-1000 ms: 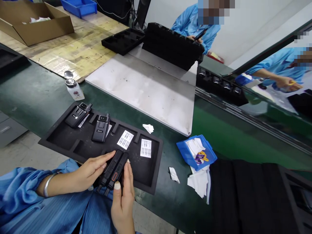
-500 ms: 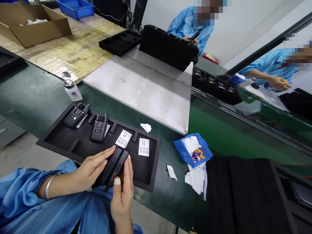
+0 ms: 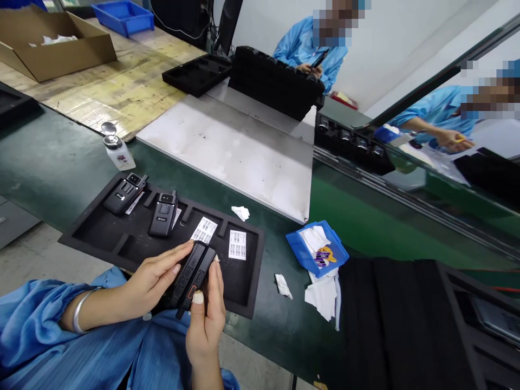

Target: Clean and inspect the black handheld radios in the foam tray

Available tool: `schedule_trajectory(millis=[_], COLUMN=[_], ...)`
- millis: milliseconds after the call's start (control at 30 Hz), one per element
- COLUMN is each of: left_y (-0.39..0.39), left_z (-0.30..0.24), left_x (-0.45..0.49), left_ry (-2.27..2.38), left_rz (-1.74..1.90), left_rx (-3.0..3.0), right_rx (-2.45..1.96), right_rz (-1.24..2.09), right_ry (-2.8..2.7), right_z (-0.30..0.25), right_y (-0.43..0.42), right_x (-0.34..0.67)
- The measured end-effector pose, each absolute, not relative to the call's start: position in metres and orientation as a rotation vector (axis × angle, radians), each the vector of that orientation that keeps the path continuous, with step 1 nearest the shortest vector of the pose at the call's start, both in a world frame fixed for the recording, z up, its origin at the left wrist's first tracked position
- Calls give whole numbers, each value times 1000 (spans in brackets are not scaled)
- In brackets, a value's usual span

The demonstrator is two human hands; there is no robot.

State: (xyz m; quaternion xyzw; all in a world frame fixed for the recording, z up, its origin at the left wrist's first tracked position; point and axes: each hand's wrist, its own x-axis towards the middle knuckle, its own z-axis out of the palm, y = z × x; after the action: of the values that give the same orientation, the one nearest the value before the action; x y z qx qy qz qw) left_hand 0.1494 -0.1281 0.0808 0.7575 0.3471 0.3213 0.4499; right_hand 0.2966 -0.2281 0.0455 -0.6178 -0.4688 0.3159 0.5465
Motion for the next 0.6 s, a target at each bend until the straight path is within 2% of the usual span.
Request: schedule_trajectory(millis=[600], left_y=[-127], left_z=[84], left_x=[150], left_ry=[855], left_rz=[798], left_rx=[1887], right_rx=[-1511], right_rz=[680], right_ry=[-1152], right_z=[53], right_y=[-226], right_x=[295])
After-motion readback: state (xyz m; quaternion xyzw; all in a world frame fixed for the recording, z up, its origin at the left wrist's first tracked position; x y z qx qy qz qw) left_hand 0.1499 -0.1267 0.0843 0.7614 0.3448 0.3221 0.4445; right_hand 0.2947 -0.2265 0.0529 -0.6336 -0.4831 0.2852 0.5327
